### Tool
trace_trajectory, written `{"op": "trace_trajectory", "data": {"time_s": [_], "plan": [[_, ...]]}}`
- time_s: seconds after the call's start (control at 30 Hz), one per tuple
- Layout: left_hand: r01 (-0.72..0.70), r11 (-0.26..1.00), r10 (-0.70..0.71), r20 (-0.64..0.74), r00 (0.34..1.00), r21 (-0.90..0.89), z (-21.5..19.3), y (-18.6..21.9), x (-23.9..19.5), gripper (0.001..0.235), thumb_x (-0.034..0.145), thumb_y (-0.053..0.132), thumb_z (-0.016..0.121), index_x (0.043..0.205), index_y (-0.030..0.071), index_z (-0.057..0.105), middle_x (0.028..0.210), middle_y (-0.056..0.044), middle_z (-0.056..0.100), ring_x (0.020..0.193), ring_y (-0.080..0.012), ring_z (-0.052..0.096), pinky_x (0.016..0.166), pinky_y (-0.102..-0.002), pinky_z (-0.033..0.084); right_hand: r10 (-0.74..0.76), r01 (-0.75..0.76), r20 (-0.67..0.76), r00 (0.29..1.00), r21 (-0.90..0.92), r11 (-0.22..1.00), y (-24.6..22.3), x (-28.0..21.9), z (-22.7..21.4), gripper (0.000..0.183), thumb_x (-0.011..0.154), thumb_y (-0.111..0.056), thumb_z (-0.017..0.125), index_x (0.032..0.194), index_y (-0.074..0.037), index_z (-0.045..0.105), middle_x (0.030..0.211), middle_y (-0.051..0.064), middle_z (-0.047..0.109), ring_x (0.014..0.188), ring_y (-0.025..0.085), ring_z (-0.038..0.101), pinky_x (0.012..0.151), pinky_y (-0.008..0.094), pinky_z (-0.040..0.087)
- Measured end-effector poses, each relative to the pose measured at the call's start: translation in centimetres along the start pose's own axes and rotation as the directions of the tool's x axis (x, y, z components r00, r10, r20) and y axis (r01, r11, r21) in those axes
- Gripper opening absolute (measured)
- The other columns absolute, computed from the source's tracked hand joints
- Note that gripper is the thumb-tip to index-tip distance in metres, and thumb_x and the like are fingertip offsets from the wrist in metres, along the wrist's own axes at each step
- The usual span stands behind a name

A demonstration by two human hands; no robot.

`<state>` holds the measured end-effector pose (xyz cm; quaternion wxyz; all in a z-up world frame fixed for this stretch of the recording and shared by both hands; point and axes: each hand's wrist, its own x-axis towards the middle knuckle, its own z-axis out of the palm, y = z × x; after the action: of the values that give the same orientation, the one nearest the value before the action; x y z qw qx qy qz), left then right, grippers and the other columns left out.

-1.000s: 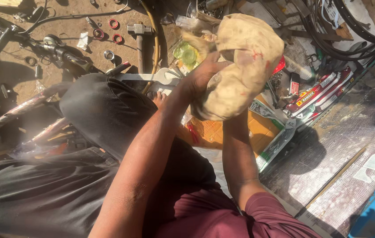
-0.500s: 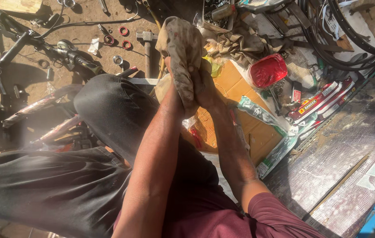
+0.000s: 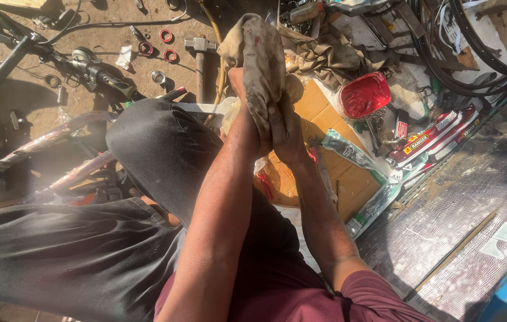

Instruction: The person sits on the ground and uses a hammer and wrench to work on a bicycle fork. They then apply red grease to the fork's internal components and insert a bearing before reassembling the parts.

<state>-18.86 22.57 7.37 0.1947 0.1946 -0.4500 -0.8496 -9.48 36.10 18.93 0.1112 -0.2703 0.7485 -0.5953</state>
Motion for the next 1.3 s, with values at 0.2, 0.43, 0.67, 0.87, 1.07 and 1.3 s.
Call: {"op": "trace_trajectory", "data": {"time_s": [0.2,0.43,0.67,0.87,1.07,1.3], "plan": [[-0.056,0.943,0.101,0.12,0.988,-0.328,-2.1,-1.7,5.5,0.046,0.104,0.029,0.056,0.132,-0.008,0.059,0.122,-0.021,0.07,0.106,-0.0259,0.075,0.093,-0.037,0.062,0.163,-0.17,0.125,0.979,0.049,0.984,-1.8,-4.3,0.6,0.08,0.096,-0.011,0.068,0.162,0.0,0.025,0.108,0.016,0.073,0.101,0.022,0.075,0.091,0.03,0.06],[-0.144,0.914,0.011,0.332,0.943,0.378,6.4,1.0,-3.8,0.045,0.094,0.027,0.066,0.127,-0.003,0.062,0.113,-0.017,0.074,0.101,-0.0236,0.074,0.089,-0.036,0.059,0.324,-0.318,-0.074,0.943,-0.486,0.814,11.7,-1.5,-3.1,0.073,0.095,-0.018,0.069,0.156,-0.004,0.03,0.113,0.013,0.068,0.104,0.023,0.067,0.091,0.033,0.056],[0.037,0.924,0.017,-0.138,0.99,0.382,6.7,9.0,-5.7,0.043,0.09,0.034,0.07,0.109,-0.004,0.07,0.092,-0.015,0.076,0.086,-0.0224,0.071,0.08,-0.037,0.055,0.308,-0.157,0.058,0.95,-0.762,0.628,21.1,-1.6,-2.4,0.055,0.099,-0.03,0.067,0.144,-0.008,0.043,0.123,0.01,0.064,0.115,0.023,0.061,0.096,0.036,0.051],[0.23,0.958,-0.135,-0.436,0.89,0.172,5.0,10.0,-3.8,0.054,0.099,0.041,0.057,0.091,-0.009,0.073,0.074,-0.014,0.069,0.073,-0.0204,0.06,0.071,-0.039,0.05,0.124,-0.061,0.043,0.991,-0.686,0.725,20.7,-0.9,0.1,0.044,0.103,-0.04,0.065,0.133,-0.011,0.054,0.132,0.007,0.06,0.125,0.022,0.056,0.101,0.038,0.047],[0.062,0.997,-0.077,-0.521,0.85,-0.046,3.0,9.5,-0.8,0.047,0.102,0.037,0.058,0.091,-0.007,0.07,0.076,-0.007,0.063,0.075,-0.0161,0.056,0.071,-0.036,0.047,-0.063,0.12,-0.244,0.968,0.226,0.967,11.4,-1.3,-0.4,0.011,0.111,-0.005,0.064,0.118,0.003,0.063,0.113,0.017,0.063,0.091,0.022,0.056,0.078,0.037,0.048],[0.051,0.988,-0.084,-0.242,0.967,-0.143,4.4,12.5,-2.0,0.051,0.101,0.045,0.054,0.1,-0.004,0.068,0.085,-0.012,0.069,0.078,-0.0201,0.06,0.072,-0.037,0.051,-0.05,-0.012,0.018,0.999,0.994,0.11,-1.7,2.1,-5.7,0.066,0.104,-0.053,0.058,0.161,-0.021,0.045,0.162,0.011,0.052,0.092,0.023,0.07,0.082,0.041,0.06]]}}
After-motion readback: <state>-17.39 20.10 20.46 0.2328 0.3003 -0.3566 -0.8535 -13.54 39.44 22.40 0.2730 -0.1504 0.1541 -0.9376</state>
